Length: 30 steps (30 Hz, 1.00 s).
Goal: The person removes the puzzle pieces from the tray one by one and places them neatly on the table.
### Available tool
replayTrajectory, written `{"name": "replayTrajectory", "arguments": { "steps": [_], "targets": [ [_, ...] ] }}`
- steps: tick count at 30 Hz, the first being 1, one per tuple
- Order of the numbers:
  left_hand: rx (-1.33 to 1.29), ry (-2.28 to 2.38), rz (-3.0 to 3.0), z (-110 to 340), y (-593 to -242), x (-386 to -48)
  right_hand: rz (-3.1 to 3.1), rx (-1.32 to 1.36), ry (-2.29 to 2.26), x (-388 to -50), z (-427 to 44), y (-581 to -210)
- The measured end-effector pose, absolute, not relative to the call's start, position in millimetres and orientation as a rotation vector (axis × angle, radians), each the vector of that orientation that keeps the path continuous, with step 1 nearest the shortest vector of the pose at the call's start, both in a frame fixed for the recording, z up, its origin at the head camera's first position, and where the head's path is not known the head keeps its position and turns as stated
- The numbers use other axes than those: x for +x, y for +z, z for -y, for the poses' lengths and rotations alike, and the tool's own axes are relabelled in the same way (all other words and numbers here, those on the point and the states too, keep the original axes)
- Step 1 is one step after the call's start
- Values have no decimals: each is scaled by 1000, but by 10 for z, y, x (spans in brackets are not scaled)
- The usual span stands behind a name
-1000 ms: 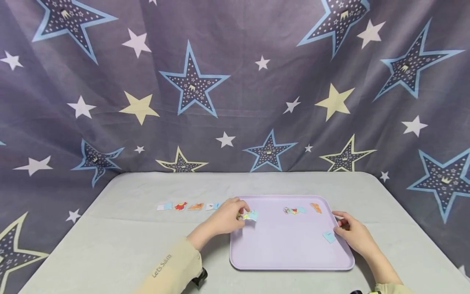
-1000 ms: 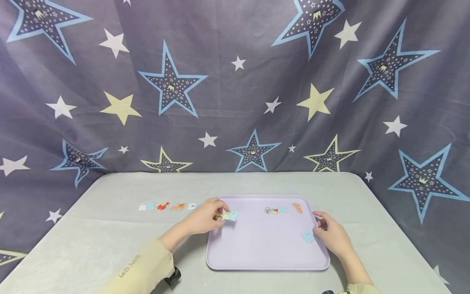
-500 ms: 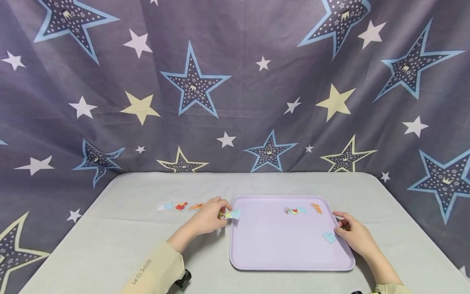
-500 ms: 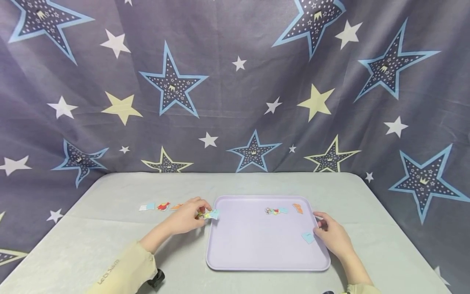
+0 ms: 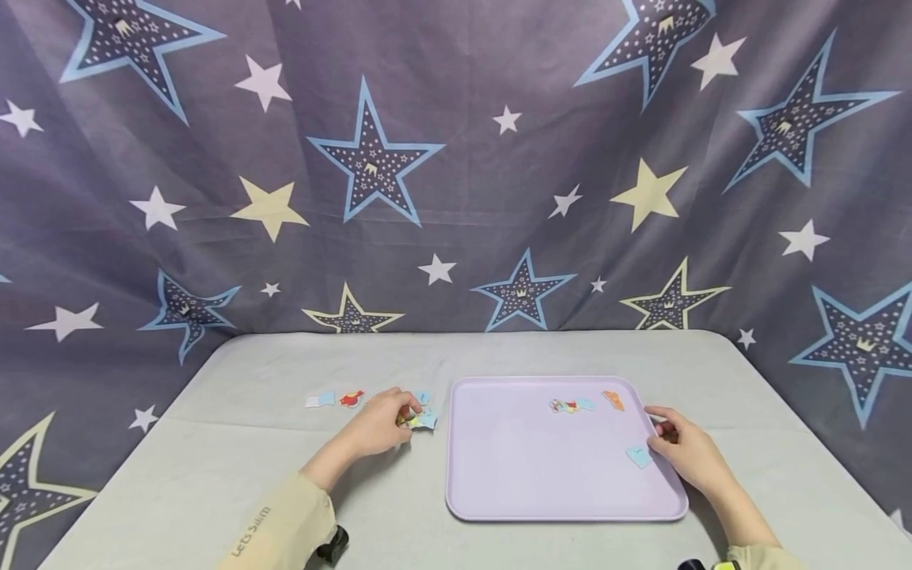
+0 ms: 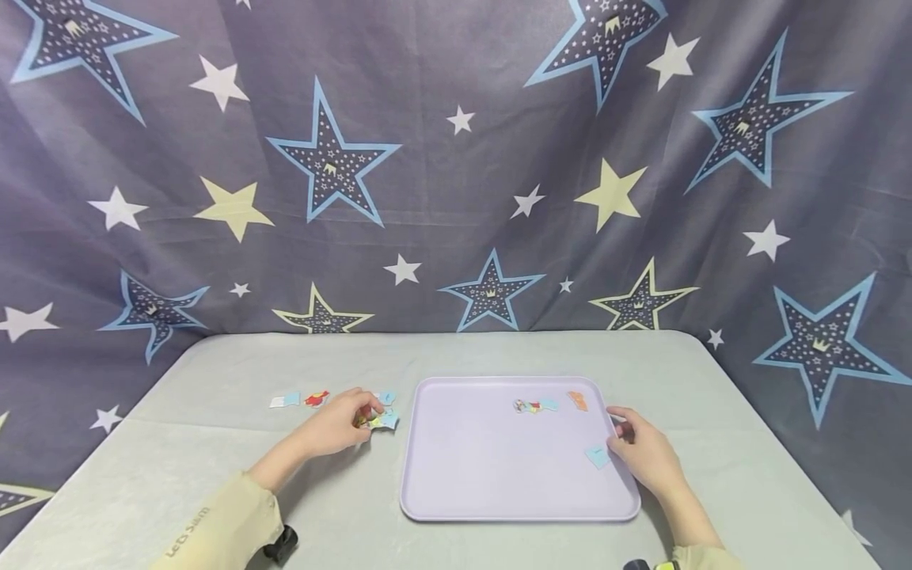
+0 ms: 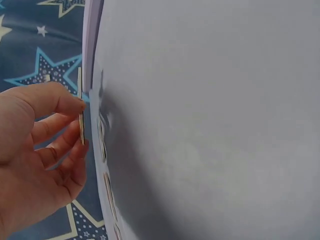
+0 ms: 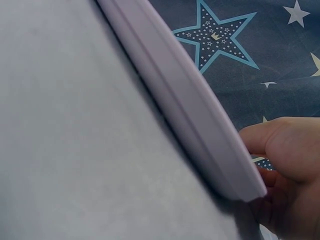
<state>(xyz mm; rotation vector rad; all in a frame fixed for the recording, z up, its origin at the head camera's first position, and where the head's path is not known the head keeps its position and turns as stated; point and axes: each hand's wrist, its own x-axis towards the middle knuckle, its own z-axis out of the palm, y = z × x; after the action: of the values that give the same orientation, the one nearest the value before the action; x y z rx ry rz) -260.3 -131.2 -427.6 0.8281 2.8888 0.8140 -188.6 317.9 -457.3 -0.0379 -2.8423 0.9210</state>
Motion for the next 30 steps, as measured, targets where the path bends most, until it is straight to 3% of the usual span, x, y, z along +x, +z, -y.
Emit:
{"name": "replayTrajectory", "arguments": {
  "steps": [30],
  "targets": [
    [796,625,-2939,1344,-4245,-2610,2845,-42,922,-1898,-3186,-4583]
  ]
}}
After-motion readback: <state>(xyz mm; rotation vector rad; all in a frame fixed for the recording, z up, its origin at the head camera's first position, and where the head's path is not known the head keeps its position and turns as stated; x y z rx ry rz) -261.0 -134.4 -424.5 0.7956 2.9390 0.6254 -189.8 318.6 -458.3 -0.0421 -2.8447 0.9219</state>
